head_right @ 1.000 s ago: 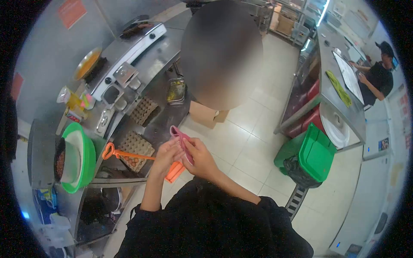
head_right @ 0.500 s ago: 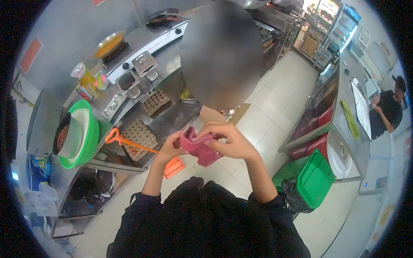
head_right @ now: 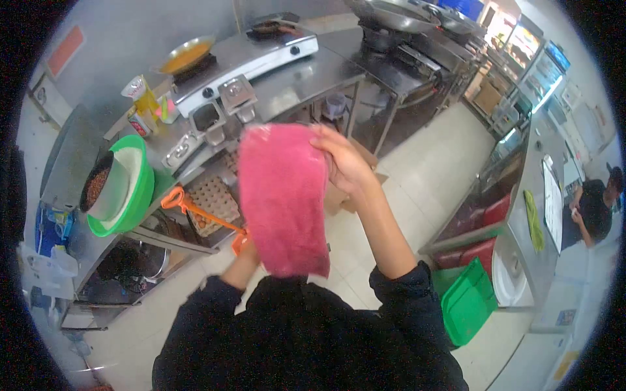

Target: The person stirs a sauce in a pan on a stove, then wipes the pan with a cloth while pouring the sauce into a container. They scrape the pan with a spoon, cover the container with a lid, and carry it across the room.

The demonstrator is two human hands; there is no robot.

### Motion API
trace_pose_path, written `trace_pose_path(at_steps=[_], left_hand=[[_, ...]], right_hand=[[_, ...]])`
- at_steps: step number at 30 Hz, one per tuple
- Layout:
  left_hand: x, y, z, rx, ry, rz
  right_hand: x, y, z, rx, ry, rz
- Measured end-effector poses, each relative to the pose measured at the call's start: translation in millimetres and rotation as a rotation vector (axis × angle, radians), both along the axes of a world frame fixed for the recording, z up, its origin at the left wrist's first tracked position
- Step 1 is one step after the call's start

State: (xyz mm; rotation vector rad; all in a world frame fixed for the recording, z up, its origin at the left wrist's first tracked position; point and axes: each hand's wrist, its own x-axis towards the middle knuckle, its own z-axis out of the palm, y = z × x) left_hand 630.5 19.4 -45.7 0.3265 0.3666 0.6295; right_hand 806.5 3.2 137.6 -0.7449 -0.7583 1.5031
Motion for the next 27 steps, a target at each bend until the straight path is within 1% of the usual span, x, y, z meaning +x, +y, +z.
trace_pose_path(at_steps=[1,3,5,6,7,9,10,11,12,13,15,16,17,18,19,20,21,22,23,24,25,26,27], left_hand=[[3.1,-15.4,-11.9,0.013,0.005,-0.045],[4.5,-39.4,-29.5,0.027,0.011,-0.121],[-2.2,-47.8,-35.4,0.045,0.02,-0.154],[-5.9,-46.8,-34.0,0.066,0.027,-0.161],[-5.3,-35.3,-26.0,0.068,0.027,-0.147],[-5.1,-11.6,-5.3,0.376,0.097,-0.173],[-3.0,3.4,3.8,0.377,0.096,-0.164],[1.2,21.0,13.1,0.328,0.006,-0.096],[2.6,36.9,23.6,0.273,-0.082,-0.031],[0.5,51.8,37.2,0.266,-0.084,-0.027],[-1.3,79.3,69.0,0.966,0.19,0.271],[1.4,94.1,87.2,0.954,0.184,0.277],[4.0,110.5,105.6,0.42,-0.051,0.231],[5.5,126.9,113.9,-0.11,-0.275,0.174],[5.8,140.5,111.2,-0.107,-0.279,0.185],[5.4,153.1,106.4,-0.036,-0.337,0.234],[4.9,166.7,104.4,0.041,-0.393,0.286],[6.0,181.1,106.7,0.053,-0.393,0.308],[8.3,194.1,111.6,0.194,-0.211,0.396],[10.6,205.3,118.9,0.327,-0.021,0.478],[11.5,211.6,153.3,0.607,0.437,0.524],[6.6,219.3,166.4,0.608,0.447,0.538],[1.2,227.3,175.7,0.893,0.597,0.54]], right_hand=[[6.4,14.5,-17.6,0.008,-0.001,0.006],[22.0,31.0,-58.0,-0.149,-0.083,0.002],[37.2,51.0,-98.3,-0.172,-0.126,0.04],[38.2,61.7,-108.9,-0.184,-0.171,0.072],[31.6,71.0,-99.3,-0.181,-0.174,0.086],[21.4,83.5,-73.8,-0.012,-0.622,0.114],[12.8,88.1,-66.3,0.268,-0.765,0.128],[5.4,92.8,-56.8,0.556,-0.899,0.142],[-1.0,93.6,-33.7,0.683,-0.965,0.389],[-7.2,92.6,-9.4,0.8,-1.018,0.639],[-15.6,92.1,15.8,0.816,-1.22,0.907],[-16.6,97.7,23.9,0.806,-1.221,0.919],[-16.4,105.7,30.5,0.738,-1.223,0.87],[-15.7,115.0,32.3,0.679,-1.223,0.818],[-12.1,124.9,24.4,0.508,-1.121,0.738],[-17.2,132.6,21.7,0.52,-1.12,0.751],[-25.2,139.9,19.1,0.477,-1.184,0.496],[-33.9,147.1,16.0,0.435,-1.23,0.242],[-43.3,155.2,6.1,0.41,-1.251,0.182],[-53.9,161.2,-13.3,0.425,-1.241,0.202],[-65.2,166.8,-37.4,0.281,-0.836,0.095],[-76.1,175.2,-52.4,0.13,-0.433,-0.008],[-86.2,190.2,-54.4,0.171,-0.219,-0.09]])
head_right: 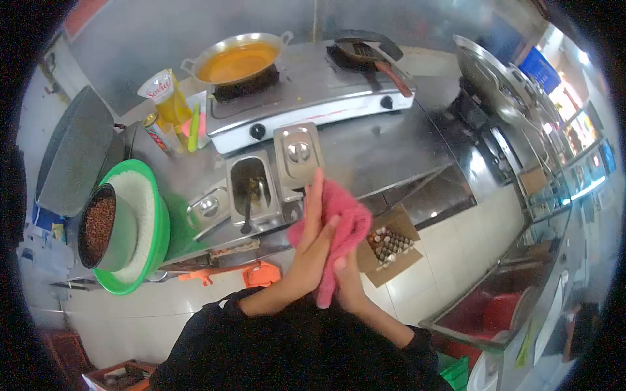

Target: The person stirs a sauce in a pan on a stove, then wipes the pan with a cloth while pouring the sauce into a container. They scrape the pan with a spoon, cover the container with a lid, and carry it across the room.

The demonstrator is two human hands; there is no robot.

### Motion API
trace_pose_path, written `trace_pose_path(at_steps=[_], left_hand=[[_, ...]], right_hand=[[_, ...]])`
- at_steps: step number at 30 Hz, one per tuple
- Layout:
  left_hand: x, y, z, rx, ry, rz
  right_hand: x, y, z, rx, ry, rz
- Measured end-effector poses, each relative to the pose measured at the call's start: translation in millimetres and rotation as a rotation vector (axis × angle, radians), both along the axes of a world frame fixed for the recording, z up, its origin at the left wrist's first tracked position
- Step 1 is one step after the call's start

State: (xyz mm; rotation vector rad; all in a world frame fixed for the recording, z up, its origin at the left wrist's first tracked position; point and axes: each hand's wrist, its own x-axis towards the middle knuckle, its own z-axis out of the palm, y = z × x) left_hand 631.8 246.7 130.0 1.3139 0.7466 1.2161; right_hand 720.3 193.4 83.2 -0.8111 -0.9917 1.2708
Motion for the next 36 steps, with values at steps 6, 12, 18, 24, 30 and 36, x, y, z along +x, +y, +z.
trace_pose_path(at_steps=[6,12,18,24,30,36], left_hand=[[-75.3,6.7,24.6,0.523,0.089,0.237],[-128.8,-15.2,-17.2,0.189,0.101,0.85],[-148.4,-36.8,-50.2,-0.146,0.174,1.242],[-138.5,-21.3,-65.9,-0.207,0.069,1.482],[-135.4,-5.9,-68.2,-0.267,0.054,1.41],[-155.8,7.4,-65.2,-0.27,0.114,1.297]], right_hand=[[-24.1,102.6,60.5,0.369,0.169,0.037],[-55.4,263.6,29.2,-0.15,1.05,0.489],[-102.1,362.6,-24.3,-0.254,1.047,0.133],[-131.8,397.8,-34.0,-0.159,1.093,0.227],[-141.9,426.0,-59.3,-0.076,1.07,0.506],[-163.1,425.0,-46.0,-0.272,0.832,0.191]])
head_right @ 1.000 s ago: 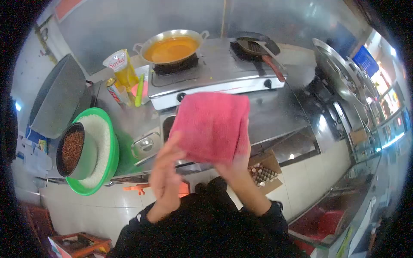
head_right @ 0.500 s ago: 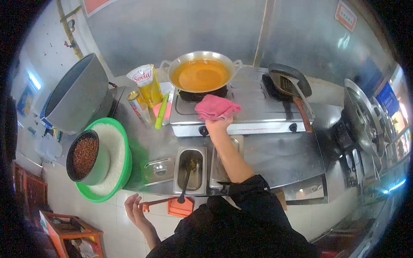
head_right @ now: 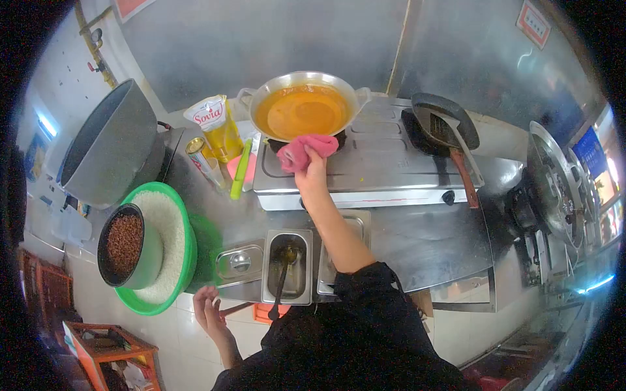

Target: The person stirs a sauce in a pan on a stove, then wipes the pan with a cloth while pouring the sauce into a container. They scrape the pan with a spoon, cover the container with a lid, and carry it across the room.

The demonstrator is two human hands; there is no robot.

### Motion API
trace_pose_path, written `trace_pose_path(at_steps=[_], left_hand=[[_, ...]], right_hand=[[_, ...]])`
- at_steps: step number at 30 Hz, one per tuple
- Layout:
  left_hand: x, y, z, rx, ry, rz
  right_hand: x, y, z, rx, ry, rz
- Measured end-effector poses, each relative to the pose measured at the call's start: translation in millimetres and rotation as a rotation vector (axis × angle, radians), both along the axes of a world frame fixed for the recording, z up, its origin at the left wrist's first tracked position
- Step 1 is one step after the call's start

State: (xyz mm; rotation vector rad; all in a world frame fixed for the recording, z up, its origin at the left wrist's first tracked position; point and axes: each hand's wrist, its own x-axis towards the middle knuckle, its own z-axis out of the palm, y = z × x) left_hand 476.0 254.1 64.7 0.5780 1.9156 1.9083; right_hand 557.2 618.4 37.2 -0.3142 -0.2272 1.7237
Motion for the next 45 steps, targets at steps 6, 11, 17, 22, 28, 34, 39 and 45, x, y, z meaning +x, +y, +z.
trace_pose_path(at_steps=[6,11,17,22,28,34,39,45], left_hand=[[-27.4,1.8,-7.6,0.006,0.024,-0.028],[-38.9,-2.9,-9.1,-0.008,0.005,-0.025],[-43.7,-3.8,-9.1,-0.006,-0.012,-0.034],[-47.6,-3.5,-6.9,0.004,0.005,-0.034],[-43.3,-14.7,-20.2,0.052,-0.058,-0.297],[-39.5,-28.9,-25.9,-0.239,0.245,-0.664],[-41.1,-26.1,-23.6,-0.3,0.585,-0.828],[-45.5,-14.4,-40.2,-0.225,0.802,-0.878]], right_hand=[[-21.6,-5.1,18.5,-0.07,-0.076,-0.103],[-12.8,4.5,39.3,-0.477,-0.503,0.054],[-3.7,23.4,35.7,-0.462,-0.297,0.5],[-14.0,28.8,36.2,-0.281,-0.423,0.259],[-16.6,38.3,31.8,-0.271,-0.488,0.208],[-6.5,36.0,30.8,-0.161,-0.53,0.167],[9.3,34.2,33.8,-0.107,-0.612,0.143],[37.1,17.6,47.9,-0.092,-0.668,0.185]])
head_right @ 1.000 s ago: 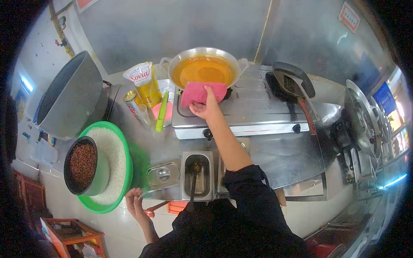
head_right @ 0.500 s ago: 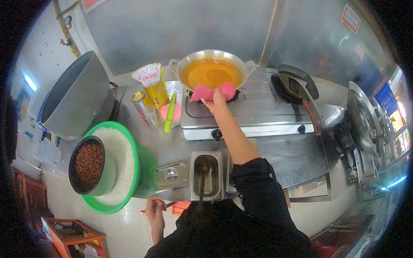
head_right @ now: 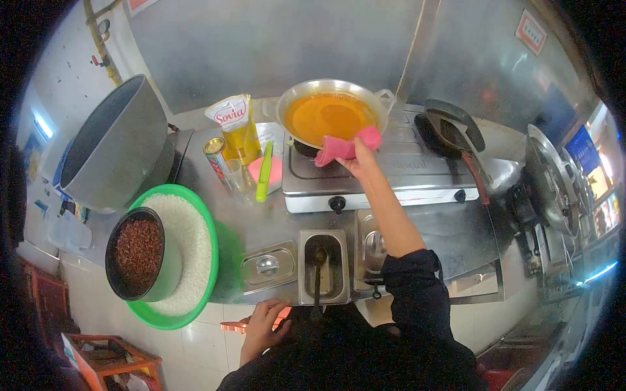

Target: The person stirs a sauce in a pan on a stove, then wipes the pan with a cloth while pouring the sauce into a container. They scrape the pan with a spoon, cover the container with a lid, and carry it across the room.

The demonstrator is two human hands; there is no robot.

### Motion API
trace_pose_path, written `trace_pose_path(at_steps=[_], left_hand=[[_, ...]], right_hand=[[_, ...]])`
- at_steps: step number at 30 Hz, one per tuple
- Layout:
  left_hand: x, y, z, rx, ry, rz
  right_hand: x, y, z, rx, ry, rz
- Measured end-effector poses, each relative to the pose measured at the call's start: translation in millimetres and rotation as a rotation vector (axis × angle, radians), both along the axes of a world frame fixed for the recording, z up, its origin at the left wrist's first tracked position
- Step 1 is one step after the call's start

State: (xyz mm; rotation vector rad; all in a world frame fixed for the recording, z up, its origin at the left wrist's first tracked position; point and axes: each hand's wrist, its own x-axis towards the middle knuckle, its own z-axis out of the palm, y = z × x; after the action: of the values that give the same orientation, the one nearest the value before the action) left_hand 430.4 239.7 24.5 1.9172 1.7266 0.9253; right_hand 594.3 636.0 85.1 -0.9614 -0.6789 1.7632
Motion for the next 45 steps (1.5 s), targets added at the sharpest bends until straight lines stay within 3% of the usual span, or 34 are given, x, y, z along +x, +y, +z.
trace_pose_path(at_steps=[8,14,22,24,27,30,31,39,45], left_hand=[[13.4,12.0,-2.0,0.025,-0.005,-0.113],[33.8,14.5,-10.7,0.049,0.009,-0.106],[83.8,21.0,-29.9,0.218,0.031,0.291],[95.0,20.6,-33.5,0.122,-0.283,0.599],[96.2,23.1,-40.7,0.234,-0.297,0.688],[102.5,28.4,-14.3,0.194,-0.52,0.813],[101.4,29.2,-7.6,0.19,-0.443,0.836],[80.4,38.9,21.7,0.402,-0.286,0.737],[71.9,38.6,34.5,0.349,-0.265,0.675]], right_hand=[[54.9,-22.4,10.6,-0.096,-0.159,0.041],[106.9,-74.4,45.0,-0.102,-0.077,-0.003],[191.3,-153.6,97.5,-0.131,-0.22,0.17],[215.5,-163.7,90.4,-0.151,-0.234,0.197],[247.4,-181.9,85.2,-0.161,-0.246,0.204],[265.4,-197.6,83.3,-0.18,-0.271,0.238],[269.7,-201.8,83.0,-0.205,-0.296,0.278],[284.7,-225.1,75.1,-0.286,-0.348,0.38],[283.7,-229.6,77.0,-0.281,-0.446,0.371]])
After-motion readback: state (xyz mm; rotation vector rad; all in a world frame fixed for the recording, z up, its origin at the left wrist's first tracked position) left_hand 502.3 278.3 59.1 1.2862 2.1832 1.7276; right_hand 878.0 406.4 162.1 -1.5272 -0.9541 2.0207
